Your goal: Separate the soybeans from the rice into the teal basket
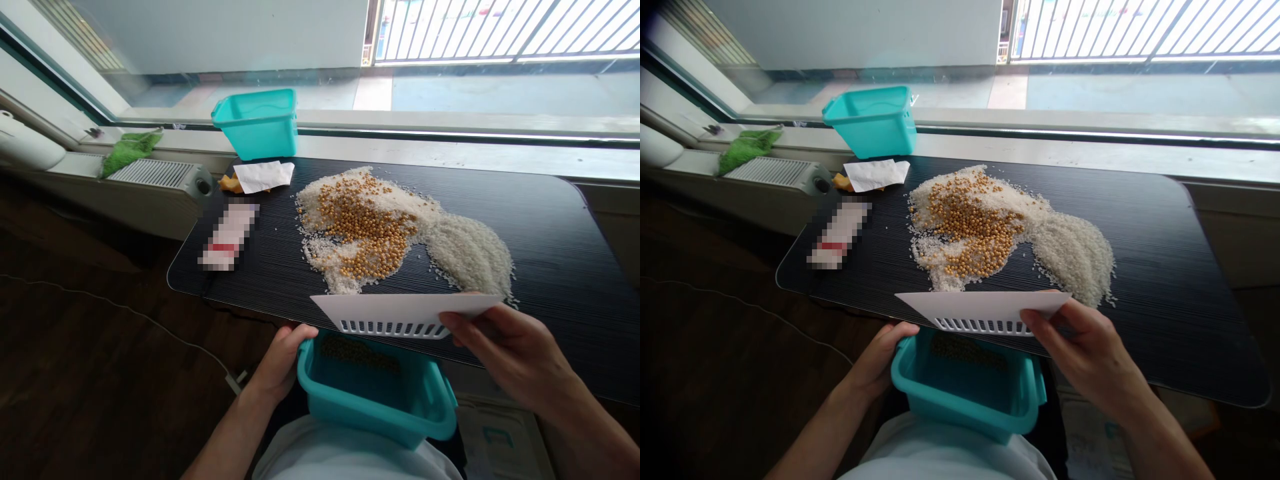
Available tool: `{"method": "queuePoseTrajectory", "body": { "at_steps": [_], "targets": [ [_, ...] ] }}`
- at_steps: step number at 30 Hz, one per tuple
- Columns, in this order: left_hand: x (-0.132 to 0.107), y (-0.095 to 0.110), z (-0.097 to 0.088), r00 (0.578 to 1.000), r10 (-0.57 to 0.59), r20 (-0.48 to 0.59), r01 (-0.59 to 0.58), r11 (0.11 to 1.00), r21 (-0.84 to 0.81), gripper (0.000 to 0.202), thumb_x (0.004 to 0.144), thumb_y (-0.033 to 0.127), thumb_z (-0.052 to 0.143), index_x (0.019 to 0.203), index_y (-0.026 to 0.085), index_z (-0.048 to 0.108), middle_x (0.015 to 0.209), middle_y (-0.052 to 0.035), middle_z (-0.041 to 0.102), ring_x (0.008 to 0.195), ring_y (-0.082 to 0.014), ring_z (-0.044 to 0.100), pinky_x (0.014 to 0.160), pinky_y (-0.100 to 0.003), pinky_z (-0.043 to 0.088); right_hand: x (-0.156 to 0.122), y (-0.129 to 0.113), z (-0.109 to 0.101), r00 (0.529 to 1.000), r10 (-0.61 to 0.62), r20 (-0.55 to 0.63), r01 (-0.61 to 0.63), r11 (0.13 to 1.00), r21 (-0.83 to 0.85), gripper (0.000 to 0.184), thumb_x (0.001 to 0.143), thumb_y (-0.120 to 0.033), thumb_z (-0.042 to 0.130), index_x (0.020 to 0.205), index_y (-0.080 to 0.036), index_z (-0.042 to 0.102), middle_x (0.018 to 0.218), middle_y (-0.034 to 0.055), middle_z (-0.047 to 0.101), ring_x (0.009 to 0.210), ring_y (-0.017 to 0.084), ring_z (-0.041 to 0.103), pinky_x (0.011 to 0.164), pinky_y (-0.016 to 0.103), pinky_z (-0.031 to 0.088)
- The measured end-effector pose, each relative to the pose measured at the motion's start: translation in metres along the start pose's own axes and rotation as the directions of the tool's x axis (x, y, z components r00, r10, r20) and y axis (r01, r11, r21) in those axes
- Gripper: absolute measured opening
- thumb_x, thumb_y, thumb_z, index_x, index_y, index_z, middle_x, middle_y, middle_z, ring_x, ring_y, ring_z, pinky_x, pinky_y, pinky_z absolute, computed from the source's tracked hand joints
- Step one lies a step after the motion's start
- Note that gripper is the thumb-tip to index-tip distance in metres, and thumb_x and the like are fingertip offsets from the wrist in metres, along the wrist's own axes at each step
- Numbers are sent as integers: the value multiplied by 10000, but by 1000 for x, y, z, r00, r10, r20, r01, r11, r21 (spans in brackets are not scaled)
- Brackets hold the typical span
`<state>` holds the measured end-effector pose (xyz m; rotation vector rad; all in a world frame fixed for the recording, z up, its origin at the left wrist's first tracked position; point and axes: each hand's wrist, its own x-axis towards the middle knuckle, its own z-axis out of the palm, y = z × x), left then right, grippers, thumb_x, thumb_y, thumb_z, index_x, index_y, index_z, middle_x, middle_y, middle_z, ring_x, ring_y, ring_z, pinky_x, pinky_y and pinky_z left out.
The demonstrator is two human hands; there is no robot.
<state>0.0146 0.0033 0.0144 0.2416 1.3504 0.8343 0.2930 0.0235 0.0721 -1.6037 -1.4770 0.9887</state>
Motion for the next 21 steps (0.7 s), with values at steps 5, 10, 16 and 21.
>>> {"method": "queuePoseTrajectory", "body": {
  "at_steps": [5,10,16,21],
  "targets": [
    [2,-2,-2,999,-34,23,34,999,-23,226,568,317,854,645,131,752,595,-24,691,563,-145,591,596,-255,483,-11,-4,15,970,180,-166,-153,974,165,292,729,-526,827,736,-245,750,578,-23,641,522,155,555,497,272,506],
    [1,-1,0,1000,-30,2,30,999,-32,246,524,322,877,608,133,743,586,-28,693,541,-135,578,582,-250,481,-15,7,12,925,219,-311,-194,975,109,280,722,-503,817,726,-232,743,570,1,674,547,196,616,522,313,512],
    [0,0,2,999,-34,-11,34,999,-15,233,524,314,873,617,137,754,559,-15,674,550,-140,587,608,-254,504,-11,26,-30,824,206,-527,-229,973,21,313,665,-518,854,751,-238,744,640,36,724,633,249,693,600,352,567],
    [1,-2,1,1000,-29,-11,29,1000,-6,228,529,308,869,620,141,743,580,-18,686,545,-138,579,584,-252,491,0,25,-33,870,59,-490,-111,991,-77,282,747,-498,791,827,-233,739,707,47,743,683,240,697,686,366,569]
  ]
}}
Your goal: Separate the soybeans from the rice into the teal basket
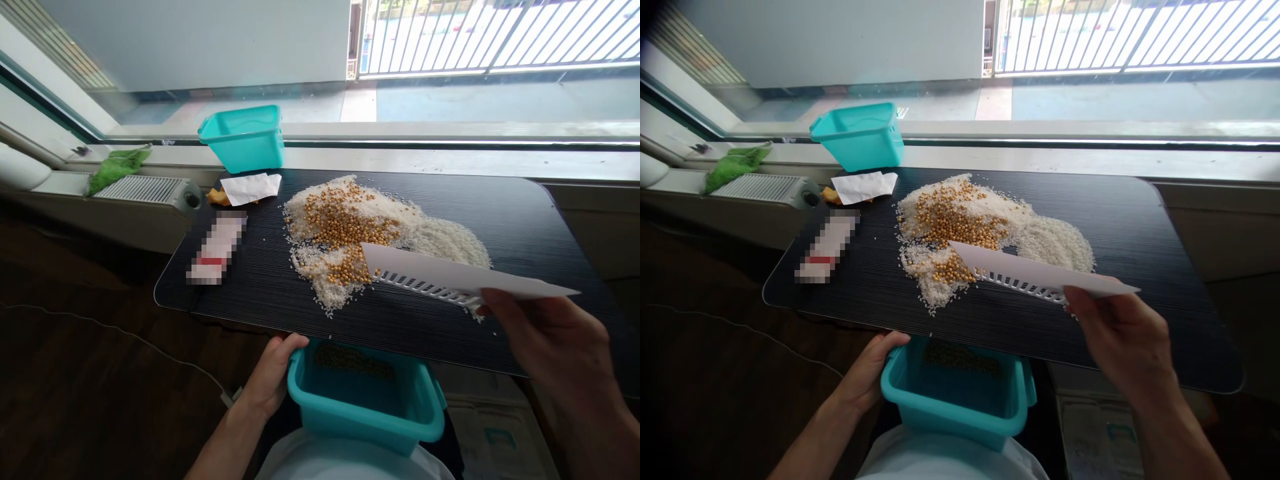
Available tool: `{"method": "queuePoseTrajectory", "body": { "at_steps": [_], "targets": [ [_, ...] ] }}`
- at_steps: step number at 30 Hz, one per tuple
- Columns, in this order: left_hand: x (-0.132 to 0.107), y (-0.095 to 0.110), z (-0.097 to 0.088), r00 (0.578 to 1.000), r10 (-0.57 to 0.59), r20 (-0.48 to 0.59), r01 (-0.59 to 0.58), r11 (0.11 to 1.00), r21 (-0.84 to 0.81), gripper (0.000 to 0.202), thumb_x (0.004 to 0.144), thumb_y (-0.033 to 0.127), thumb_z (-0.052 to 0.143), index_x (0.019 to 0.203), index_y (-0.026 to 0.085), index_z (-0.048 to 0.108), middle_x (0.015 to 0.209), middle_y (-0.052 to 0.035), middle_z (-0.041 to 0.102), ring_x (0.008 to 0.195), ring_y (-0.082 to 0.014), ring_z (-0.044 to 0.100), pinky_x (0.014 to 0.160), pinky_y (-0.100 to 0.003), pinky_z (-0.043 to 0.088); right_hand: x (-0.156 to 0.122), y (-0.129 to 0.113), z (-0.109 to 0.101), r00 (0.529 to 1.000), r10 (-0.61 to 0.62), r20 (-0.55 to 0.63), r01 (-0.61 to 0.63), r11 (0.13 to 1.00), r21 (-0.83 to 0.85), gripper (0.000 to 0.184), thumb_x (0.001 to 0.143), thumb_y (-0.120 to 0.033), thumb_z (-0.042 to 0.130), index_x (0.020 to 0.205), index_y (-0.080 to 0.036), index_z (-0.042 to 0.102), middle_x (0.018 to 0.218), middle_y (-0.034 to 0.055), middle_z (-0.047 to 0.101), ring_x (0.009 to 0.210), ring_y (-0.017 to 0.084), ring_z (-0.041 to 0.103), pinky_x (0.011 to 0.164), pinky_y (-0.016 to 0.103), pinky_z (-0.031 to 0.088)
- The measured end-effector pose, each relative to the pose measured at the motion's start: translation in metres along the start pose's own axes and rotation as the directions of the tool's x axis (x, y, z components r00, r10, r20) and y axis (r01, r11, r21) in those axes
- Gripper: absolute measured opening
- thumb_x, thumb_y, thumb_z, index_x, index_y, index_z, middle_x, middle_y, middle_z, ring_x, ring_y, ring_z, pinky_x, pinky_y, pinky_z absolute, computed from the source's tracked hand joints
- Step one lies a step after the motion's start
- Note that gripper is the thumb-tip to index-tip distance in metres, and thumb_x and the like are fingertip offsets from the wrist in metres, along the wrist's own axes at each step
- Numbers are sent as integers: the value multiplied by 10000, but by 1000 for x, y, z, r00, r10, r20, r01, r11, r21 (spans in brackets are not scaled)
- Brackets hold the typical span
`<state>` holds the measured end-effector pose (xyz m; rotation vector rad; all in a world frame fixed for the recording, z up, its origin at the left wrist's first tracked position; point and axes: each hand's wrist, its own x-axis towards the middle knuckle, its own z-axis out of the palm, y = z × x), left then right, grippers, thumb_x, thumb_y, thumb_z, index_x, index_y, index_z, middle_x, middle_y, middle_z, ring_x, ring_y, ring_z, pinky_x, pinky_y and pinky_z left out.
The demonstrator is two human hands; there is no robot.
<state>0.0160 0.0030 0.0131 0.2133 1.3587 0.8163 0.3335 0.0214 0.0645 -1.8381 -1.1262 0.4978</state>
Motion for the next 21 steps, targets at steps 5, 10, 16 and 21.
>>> {"method": "queuePoseTrajectory", "body": {
  "at_steps": [5,10,16,21],
  "targets": [
    [-1,0,0,1000,-1,7,1,1000,-1,240,533,310,874,663,149,754,614,-25,714,548,-147,588,590,-256,502,1,1,19,997,-65,43,62,995,76,290,788,-480,758,923,-223,746,847,34,753,721,201,672,744,361,521],
    [-1,1,0,1000,-14,-22,14,1000,0,247,507,305,884,624,136,746,571,-17,690,542,-143,589,591,-253,512,-2,1,18,993,-84,83,71,987,145,209,808,-417,772,892,-227,748,740,-8,704,681,160,659,695,288,518],
    [1,-1,-2,999,-18,-33,19,999,34,259,515,321,883,590,133,720,529,0,636,512,-124,552,541,-236,477,2,12,15,996,-85,20,82,990,111,277,777,-489,800,846,-224,761,672,10,714,627,179,677,632,294,549],
    [1,-1,-1,999,-20,-48,21,1000,15,242,495,303,876,588,143,719,563,-8,669,526,-134,564,555,-244,495,14,29,22,987,-160,27,156,981,113,420,712,-639,798,788,-227,768,613,13,699,546,191,669,521,299,575]
  ]
}}
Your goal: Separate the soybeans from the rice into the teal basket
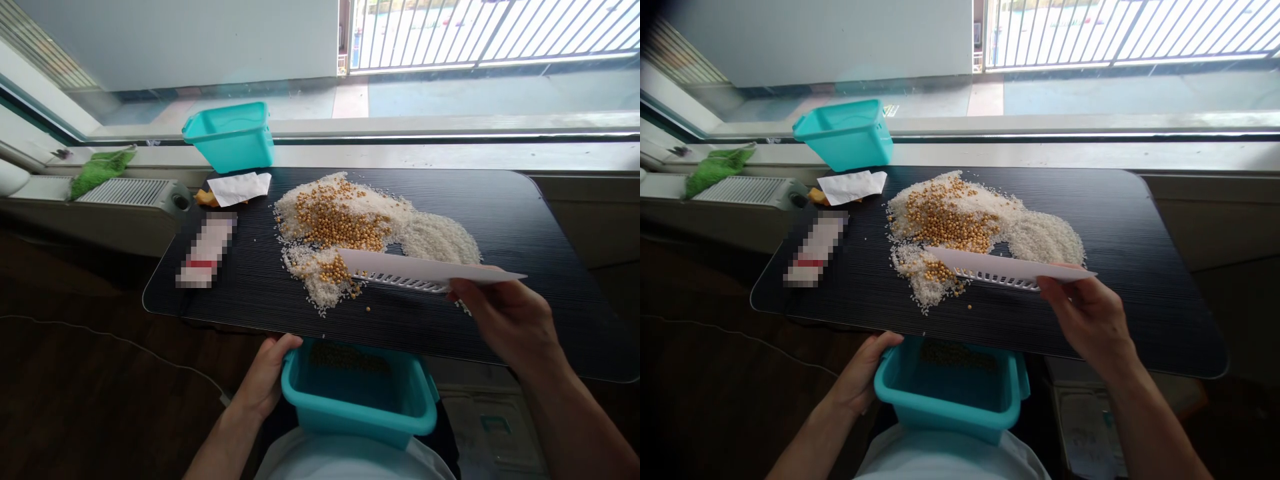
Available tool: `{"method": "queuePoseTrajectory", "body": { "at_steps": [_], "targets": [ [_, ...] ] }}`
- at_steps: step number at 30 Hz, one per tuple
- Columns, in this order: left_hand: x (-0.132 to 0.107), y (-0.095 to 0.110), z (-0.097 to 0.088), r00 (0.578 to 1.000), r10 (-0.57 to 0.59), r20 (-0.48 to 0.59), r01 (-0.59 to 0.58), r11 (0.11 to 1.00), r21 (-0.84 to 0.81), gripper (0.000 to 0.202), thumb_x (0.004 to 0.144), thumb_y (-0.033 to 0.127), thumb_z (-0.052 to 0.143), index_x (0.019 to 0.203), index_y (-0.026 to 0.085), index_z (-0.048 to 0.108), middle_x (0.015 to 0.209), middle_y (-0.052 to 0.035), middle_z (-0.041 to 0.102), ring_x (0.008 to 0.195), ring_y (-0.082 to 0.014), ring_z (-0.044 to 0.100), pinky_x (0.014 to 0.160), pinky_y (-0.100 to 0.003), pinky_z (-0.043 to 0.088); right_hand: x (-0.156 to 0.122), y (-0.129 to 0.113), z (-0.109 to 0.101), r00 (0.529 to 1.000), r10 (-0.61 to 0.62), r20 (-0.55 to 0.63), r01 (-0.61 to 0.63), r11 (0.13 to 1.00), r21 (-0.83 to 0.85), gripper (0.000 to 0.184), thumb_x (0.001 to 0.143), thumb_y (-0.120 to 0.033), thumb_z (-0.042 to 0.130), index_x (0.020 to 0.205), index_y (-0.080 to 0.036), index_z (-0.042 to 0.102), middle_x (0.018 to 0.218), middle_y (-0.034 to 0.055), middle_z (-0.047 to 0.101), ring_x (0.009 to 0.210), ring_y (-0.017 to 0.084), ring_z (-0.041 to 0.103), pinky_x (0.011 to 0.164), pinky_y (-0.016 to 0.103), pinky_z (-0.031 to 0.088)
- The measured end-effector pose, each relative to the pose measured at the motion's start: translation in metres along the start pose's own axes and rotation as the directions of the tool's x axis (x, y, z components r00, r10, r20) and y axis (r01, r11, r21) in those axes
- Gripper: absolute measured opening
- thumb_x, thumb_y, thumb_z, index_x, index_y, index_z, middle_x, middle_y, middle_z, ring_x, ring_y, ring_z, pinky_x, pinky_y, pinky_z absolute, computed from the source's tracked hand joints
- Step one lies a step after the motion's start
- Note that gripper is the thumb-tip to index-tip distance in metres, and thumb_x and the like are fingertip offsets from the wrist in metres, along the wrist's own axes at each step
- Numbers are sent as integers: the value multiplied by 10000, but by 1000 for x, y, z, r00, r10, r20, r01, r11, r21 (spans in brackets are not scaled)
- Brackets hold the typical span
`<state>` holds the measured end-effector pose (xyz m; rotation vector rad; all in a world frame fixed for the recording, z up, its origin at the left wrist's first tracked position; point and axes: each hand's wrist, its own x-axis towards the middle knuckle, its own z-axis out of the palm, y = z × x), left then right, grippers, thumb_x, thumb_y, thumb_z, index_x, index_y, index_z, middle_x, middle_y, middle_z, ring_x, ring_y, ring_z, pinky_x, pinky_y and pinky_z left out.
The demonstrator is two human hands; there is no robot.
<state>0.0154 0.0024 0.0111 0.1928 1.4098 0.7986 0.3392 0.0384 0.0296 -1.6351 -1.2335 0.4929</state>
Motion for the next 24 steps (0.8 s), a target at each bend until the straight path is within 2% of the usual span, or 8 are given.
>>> {"method": "queuePoseTrajectory", "body": {
  "at_steps": [4,7,9,13,18,20,24],
  "targets": [
    [0,0,0,1000,3,14,-3,1000,2,232,518,301,863,647,140,756,586,-17,690,565,-155,594,586,-254,514,-5,-9,-1,998,-4,61,3,1000,24,362,733,-583,803,857,-243,794,619,-6,701,556,177,676,549,282,584],
    [2,-1,-2,1000,1,29,-1,1000,15,223,542,308,849,656,140,757,608,-21,693,558,-145,575,577,-253,502,-14,-24,-10,997,82,-5,-82,997,-5,284,751,-510,800,878,-257,790,671,-11,726,626,175,697,635,283,588],
    [3,-2,-3,1000,1,30,-1,1000,23,210,549,309,839,631,143,738,610,-20,683,549,-136,558,564,-250,488,-18,-30,-18,993,116,-20,-116,993,-18,228,754,-464,799,866,-266,785,690,-14,733,642,168,693,641,268,570],
    [5,-4,-3,1000,-7,21,6,1000,30,213,554,311,829,567,150,690,547,8,604,516,-114,512,542,-241,466,-20,-29,-35,989,113,91,-111,994,-21,206,723,-444,810,832,-271,787,673,-11,727,596,168,683,571,251,556],
    [5,-5,-4,1000,-9,15,9,1000,27,224,545,310,832,564,146,680,542,14,589,510,-108,512,539,-236,465,-25,-27,-47,960,214,180,-211,977,-32,237,637,-439,847,794,-269,795,624,-6,710,593,188,688,576,265,577],
    [5,-5,-4,1000,-8,17,7,1000,28,234,553,312,833,543,149,666,519,22,567,493,-100,494,529,-231,457,-27,-31,-44,954,261,145,-258,965,-38,266,607,-466,854,765,-262,788,601,-2,703,573,190,677,563,271,569],
    [4,-5,-2,1000,-8,15,7,1000,20,224,541,307,847,598,135,715,523,16,595,491,-107,515,524,-230,464,-28,-45,-27,949,315,-31,-316,948,-43,279,587,-492,836,673,-243,744,556,3,682,520,177,641,505,267,506]
  ]
}}
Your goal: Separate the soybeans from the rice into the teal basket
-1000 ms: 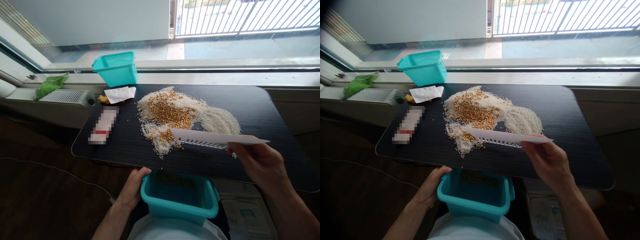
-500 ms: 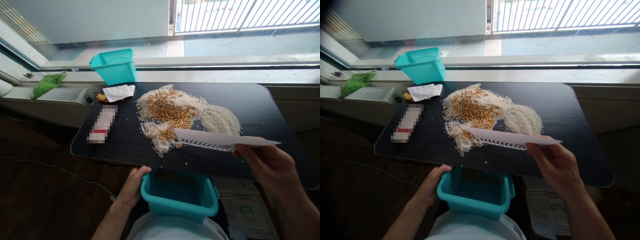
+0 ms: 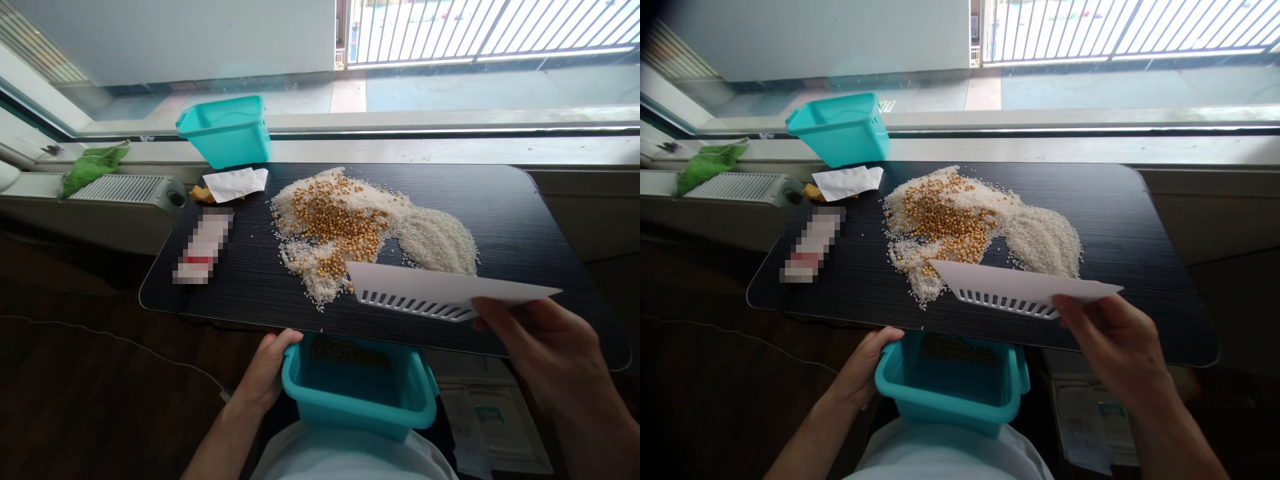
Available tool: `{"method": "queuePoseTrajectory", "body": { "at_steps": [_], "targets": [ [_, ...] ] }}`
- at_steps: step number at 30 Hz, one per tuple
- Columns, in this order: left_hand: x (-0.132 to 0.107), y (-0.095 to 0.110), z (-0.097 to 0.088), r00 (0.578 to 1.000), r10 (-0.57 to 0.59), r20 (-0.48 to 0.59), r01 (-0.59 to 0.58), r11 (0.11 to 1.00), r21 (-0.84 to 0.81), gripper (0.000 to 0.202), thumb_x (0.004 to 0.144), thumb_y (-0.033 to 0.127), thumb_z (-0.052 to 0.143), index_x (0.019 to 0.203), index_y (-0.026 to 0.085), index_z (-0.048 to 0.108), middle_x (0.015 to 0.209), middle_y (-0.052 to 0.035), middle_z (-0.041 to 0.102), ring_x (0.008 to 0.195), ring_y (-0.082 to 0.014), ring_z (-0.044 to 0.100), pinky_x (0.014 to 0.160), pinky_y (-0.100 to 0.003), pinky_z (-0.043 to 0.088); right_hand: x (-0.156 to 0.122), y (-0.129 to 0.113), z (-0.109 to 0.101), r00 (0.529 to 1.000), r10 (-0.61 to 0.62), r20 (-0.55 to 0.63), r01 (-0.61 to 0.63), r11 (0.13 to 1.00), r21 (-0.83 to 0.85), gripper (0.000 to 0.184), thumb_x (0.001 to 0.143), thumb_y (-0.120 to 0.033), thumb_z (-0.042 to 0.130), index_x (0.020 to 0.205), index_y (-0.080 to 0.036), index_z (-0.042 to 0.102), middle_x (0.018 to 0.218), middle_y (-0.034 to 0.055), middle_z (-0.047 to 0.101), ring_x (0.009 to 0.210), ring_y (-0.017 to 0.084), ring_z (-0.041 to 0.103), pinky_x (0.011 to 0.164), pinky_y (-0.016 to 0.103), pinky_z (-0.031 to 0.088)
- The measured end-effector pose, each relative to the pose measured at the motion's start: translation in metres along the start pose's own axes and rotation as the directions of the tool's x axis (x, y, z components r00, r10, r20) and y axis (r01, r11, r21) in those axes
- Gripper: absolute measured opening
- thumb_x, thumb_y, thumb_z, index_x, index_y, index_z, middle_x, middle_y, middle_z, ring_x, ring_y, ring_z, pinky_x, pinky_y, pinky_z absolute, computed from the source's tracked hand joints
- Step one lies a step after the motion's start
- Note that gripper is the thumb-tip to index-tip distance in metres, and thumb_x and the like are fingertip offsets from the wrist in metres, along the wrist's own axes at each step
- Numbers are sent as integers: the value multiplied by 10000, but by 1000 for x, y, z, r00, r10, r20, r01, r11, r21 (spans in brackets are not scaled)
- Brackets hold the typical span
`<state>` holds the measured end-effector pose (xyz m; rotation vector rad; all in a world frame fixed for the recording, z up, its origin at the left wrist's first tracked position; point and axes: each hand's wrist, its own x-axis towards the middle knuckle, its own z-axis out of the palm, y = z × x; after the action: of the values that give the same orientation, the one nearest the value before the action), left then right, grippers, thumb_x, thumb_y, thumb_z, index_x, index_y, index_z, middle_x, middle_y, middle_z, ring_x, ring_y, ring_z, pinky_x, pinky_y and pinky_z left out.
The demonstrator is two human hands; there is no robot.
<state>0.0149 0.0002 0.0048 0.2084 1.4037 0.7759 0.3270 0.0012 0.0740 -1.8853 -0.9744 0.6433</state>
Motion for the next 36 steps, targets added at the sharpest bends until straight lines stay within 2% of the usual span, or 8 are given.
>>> {"method": "queuePoseTrajectory", "body": {
  "at_steps": [4,9,14,20,24,27,31,36],
  "targets": [
    [-3,2,4,1000,10,15,-10,1000,-16,245,519,304,861,654,129,755,587,-20,679,553,-148,598,581,-255,522,2,-6,15,996,-47,-76,48,999,20,215,662,-446,802,696,-246,732,569,-14,684,544,156,626,554,265,487],
    [-4,4,5,999,16,39,-15,999,-32,233,524,299,865,660,142,760,605,-22,702,538,-142,582,603,-261,536,11,-2,19,994,-102,-27,103,993,51,288,599,-498,831,645,-243,706,523,-3,663,475,189,620,464,291,474],
    [-2,3,4,999,7,43,-5,999,-31,223,534,296,865,648,142,752,612,-25,704,554,-146,591,585,-251,519,6,-8,23,993,-96,-67,96,995,-3,257,689,-488,802,717,-249,714,598,-12,696,573,188,662,593,306,515],
    [-3,3,3,999,-1,40,2,1000,-14,233,538,300,861,658,133,752,600,-23,693,544,-141,584,574,-249,509,6,-10,20,996,-91,-22,92,995,36,290,638,-497,830,687,-230,726,555,-2,674,518,183,627,511,294,479],
    [-3,3,3,999,9,45,-8,1000,-22,224,543,299,862,650,136,751,597,-26,694,564,-153,605,585,-254,513,6,-17,26,995,-80,-53,82,996,46,236,686,-436,806,755,-219,745,611,-4,701,562,173,633,564,297,500],
    [-2,3,4,999,6,34,-5,1000,-24,228,528,295,871,641,137,752,571,-17,676,560,-158,607,594,-265,522,5,-22,30,994,-102,-24,103,994,38,219,709,-430,783,742,-222,726,622,-4,699,580,181,635,591,314,494],
    [-1,3,4,999,5,37,-4,1000,-22,226,539,296,863,657,134,758,600,-19,689,558,-146,595,578,-255,505,4,-23,26,995,-98,16,98,995,22,219,701,-430,786,725,-224,714,610,-8,686,581,181,622,597,316,478],
    [-1,2,3,1000,-1,27,1,1000,-7,220,537,300,856,610,139,725,579,-8,659,536,-128,558,554,-244,476,4,-19,18,998,-55,-16,56,998,12,278,674,-471,816,730,-216,722,595,-2,681,574,189,630,576,318,473]
  ]
}}
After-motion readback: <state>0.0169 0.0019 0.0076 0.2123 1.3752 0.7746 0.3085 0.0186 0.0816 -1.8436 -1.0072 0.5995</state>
